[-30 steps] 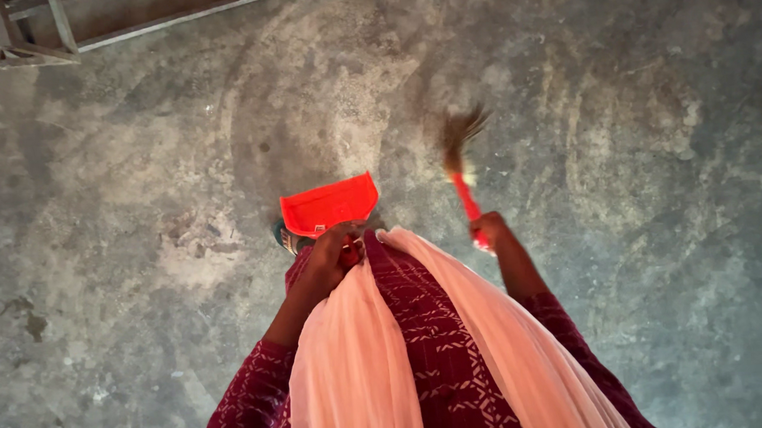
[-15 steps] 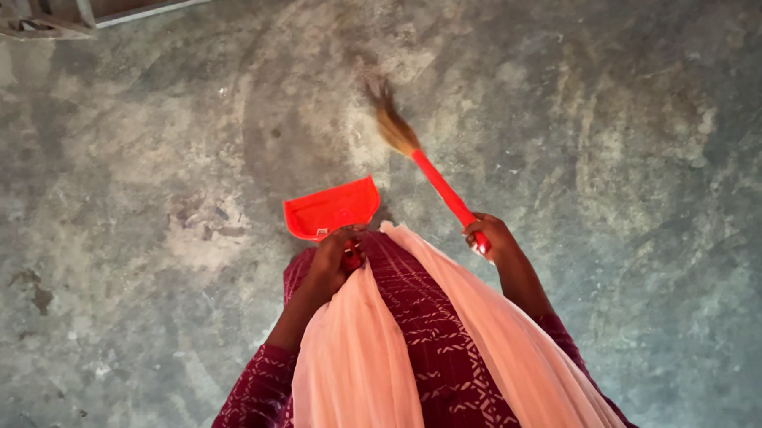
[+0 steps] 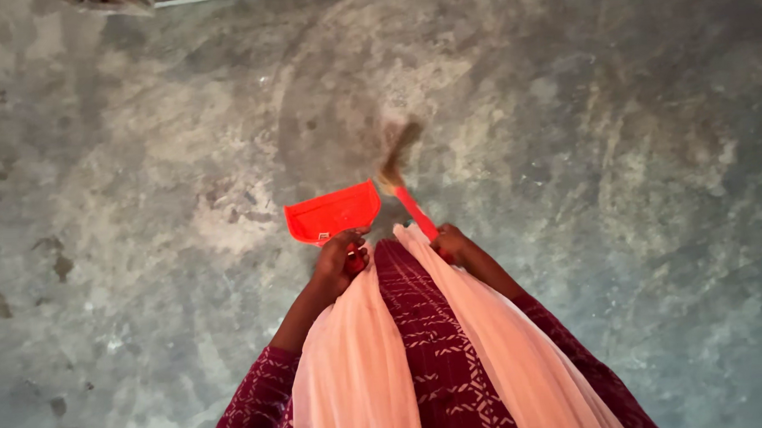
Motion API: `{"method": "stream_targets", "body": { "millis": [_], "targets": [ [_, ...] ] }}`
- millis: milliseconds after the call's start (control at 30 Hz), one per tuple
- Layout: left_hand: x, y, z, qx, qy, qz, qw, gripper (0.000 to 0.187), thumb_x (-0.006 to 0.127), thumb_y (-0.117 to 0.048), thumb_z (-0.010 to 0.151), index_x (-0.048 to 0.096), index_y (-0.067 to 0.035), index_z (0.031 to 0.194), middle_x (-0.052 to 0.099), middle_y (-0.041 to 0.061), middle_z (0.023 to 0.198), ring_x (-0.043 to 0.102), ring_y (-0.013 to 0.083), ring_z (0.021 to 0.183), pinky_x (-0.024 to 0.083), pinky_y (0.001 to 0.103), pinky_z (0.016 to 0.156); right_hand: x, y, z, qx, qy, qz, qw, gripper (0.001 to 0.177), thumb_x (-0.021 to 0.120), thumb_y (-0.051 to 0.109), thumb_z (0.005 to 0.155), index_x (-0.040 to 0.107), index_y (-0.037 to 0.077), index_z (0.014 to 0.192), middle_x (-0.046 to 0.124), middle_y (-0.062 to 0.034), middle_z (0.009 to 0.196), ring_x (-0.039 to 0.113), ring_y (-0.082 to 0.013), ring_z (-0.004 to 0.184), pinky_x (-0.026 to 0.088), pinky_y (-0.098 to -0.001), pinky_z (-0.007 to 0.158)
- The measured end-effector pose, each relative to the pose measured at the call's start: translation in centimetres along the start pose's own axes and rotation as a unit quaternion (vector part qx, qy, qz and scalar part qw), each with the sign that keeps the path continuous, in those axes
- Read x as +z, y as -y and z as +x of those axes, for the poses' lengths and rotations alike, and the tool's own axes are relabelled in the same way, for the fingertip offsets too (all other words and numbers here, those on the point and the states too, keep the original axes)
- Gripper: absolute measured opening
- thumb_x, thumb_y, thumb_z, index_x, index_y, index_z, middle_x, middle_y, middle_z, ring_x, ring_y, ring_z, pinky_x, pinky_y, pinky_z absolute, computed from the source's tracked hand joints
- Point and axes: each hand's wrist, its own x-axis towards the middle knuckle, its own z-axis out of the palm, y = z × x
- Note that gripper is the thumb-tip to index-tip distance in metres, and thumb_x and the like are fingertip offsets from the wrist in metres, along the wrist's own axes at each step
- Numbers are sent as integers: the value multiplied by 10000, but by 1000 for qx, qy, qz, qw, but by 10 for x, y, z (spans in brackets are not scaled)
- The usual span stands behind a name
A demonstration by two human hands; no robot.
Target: The person sweeps a concrete floor using a broom and a dustpan, collecting debris into the dustpan.
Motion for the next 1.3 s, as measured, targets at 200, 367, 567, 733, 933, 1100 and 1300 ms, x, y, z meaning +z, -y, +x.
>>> {"method": "stream_targets", "body": {
  "millis": [200,367,567,733,933,1100,1300],
  "targets": [
    [-32,-14,-31,-21,0,-6,1000,276,596,-171,921,647,-16,1144,567,62,854,567,204,727,524,337,652,34,3,-8,14,70,166,983,677,694,-138,722,525,77,1341,615,-158,807,584,-206,530,472,-336,432],
    [-61,-26,-55,-25,7,2,1000,252,596,-140,927,651,-16,1139,564,54,850,574,188,720,524,327,646,21,-28,-49,5,-16,224,974,686,671,-129,733,469,104,1346,673,-206,810,576,-215,511,474,-344,432],
    [-91,-38,-83,-25,3,2,1000,219,598,-131,922,652,-33,1110,589,42,849,578,194,705,533,323,653,54,-66,-76,16,-74,197,977,654,654,-143,727,465,101,1304,619,-193,783,544,-226,503,444,-359,429],
    [-112,-38,-99,-50,5,-8,999,211,609,-134,919,657,-43,1103,567,39,817,571,200,684,529,337,631,109,-69,-60,1,-62,100,993,413,725,-129,727,506,-115,1077,556,-179,709,573,-287,507,451,-414,403],
    [-136,-33,-113,-28,42,-15,999,237,631,-165,929,655,-31,1123,569,45,832,584,199,711,541,344,650,175,-71,-51,-28,17,17,999,470,708,-132,701,592,-24,1143,614,-150,743,617,-220,544,501,-349,455],
    [-146,-24,-109,-53,44,-12,998,258,647,-176,929,654,-34,1144,556,47,820,574,202,702,530,339,641,163,-60,-74,23,68,167,983,545,672,-97,717,591,59,1233,614,-134,755,557,-186,486,457,-317,422],
    [-148,-20,-112,-39,64,-45,996,263,650,-187,926,652,-24,1133,554,53,821,568,200,707,530,338,651,115,-76,-114,6,-1,202,979,505,675,-116,737,573,64,1197,615,-117,732,547,-165,486,416,-304,398]
  ]
}}
